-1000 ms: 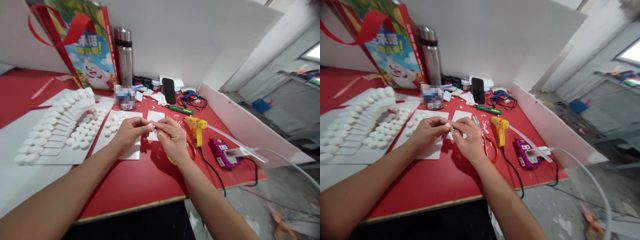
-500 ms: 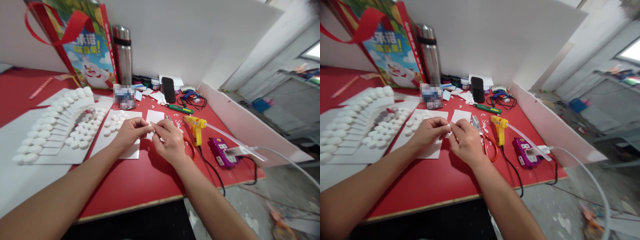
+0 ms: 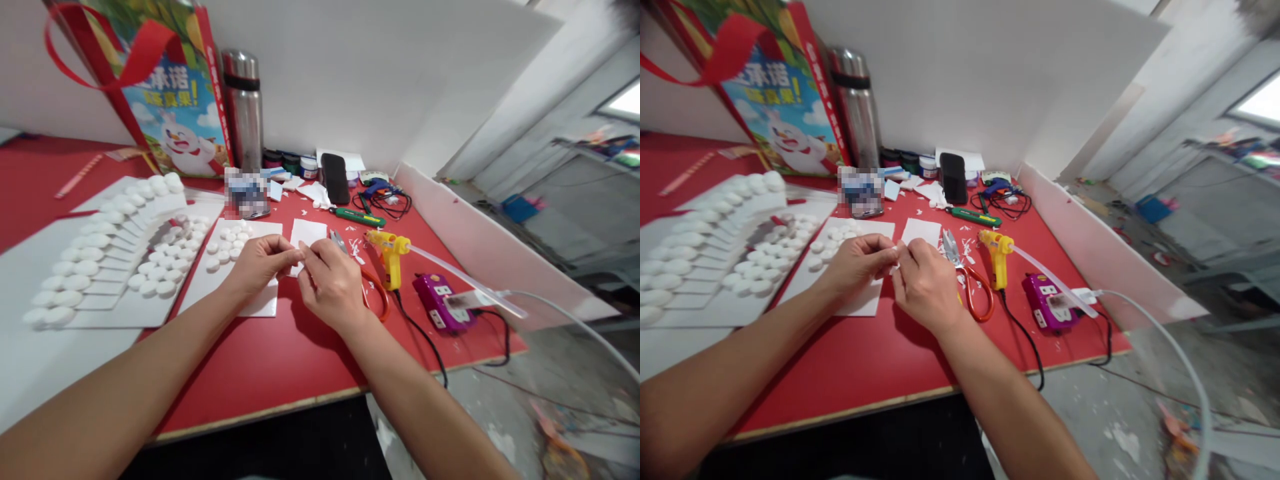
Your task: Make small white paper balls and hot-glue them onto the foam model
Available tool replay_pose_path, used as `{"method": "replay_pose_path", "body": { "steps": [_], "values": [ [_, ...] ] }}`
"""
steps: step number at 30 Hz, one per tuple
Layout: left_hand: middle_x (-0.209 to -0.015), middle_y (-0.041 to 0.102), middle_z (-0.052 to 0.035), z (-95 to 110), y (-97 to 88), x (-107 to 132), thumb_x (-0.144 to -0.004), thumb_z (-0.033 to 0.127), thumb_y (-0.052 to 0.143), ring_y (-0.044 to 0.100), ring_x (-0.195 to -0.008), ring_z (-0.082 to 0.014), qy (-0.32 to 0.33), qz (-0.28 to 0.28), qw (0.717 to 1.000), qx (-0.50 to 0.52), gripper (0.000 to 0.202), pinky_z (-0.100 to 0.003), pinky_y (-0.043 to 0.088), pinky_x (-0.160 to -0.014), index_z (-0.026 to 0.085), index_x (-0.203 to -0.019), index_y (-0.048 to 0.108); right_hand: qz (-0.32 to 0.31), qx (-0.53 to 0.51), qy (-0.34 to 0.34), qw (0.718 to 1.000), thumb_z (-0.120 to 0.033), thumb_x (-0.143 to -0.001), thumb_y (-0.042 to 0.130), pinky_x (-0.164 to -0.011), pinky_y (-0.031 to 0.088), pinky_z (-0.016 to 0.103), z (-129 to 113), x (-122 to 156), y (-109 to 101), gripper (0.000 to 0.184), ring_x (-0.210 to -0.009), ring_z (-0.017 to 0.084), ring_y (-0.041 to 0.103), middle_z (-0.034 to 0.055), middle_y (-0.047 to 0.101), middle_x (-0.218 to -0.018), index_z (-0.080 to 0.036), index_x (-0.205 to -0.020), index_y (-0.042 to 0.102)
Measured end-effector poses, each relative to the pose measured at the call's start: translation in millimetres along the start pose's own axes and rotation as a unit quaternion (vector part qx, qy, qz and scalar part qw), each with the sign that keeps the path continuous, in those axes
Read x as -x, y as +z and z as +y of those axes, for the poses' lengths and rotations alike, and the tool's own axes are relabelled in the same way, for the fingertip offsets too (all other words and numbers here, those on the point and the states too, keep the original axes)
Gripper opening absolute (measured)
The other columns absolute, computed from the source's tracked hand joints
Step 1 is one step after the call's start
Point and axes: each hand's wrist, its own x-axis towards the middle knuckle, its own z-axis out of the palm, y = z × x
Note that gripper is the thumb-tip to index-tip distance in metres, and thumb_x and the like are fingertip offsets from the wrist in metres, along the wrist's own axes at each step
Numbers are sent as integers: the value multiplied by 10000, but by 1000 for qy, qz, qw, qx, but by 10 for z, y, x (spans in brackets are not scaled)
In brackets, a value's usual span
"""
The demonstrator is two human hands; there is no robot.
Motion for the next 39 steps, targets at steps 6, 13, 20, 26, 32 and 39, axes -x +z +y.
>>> {"method": "replay_pose_path", "body": {
  "steps": [6,13,20,26,32,39],
  "values": [
    [-542,558,35,-16,5,-5,-742,385,882,452,-488,-59,-14,10,1000,25,348,-197,318,-492,154,-658,636,-34,36,31,998,-141,-980,434,-657,530,358,-90,19,33,325,-791,228,570,136,630,-936,-54,-1183,672],
    [-623,628,25,143,-10,4,-690,294,892,515,-507,-77,41,-6,999,16,251,-216,409,-509,161,-704,679,47,-262,128,955,-93,-930,467,-694,539,318,-19,25,23,406,-800,164,604,66,620,-942,-185,-1233,721],
    [-633,660,23,271,-5,22,-645,255,888,557,-527,-100,82,4,995,-51,229,-237,462,-528,169,-738,697,25,-465,269,843,-109,-893,532,-557,481,269,8,6,-28,417,-633,101,558,25,647,-950,-282,-1179,782],
    [-631,651,12,297,-1,43,-685,250,853,547,-531,-94,80,-14,993,-81,175,-233,461,-540,156,-706,707,52,-314,131,939,-69,-908,510,-705,559,318,16,35,-35,453,-832,163,654,57,659,-968,-257,-1235,760],
    [-630,626,18,236,-23,24,-690,264,867,526,-531,-86,52,-32,996,-70,187,-226,442,-535,148,-729,727,36,-205,58,976,-90,-915,507,-742,585,342,57,66,-10,429,-851,183,659,84,659,-990,-209,-1265,723],
    [-718,680,10,129,-12,-35,-639,234,925,537,-588,-74,5,-12,995,97,234,-211,438,-569,180,-798,761,51,-305,178,934,-117,-956,497,-657,528,300,72,27,-24,411,-797,152,633,59,673,-1013,-233,-1317,655]
  ]
}}
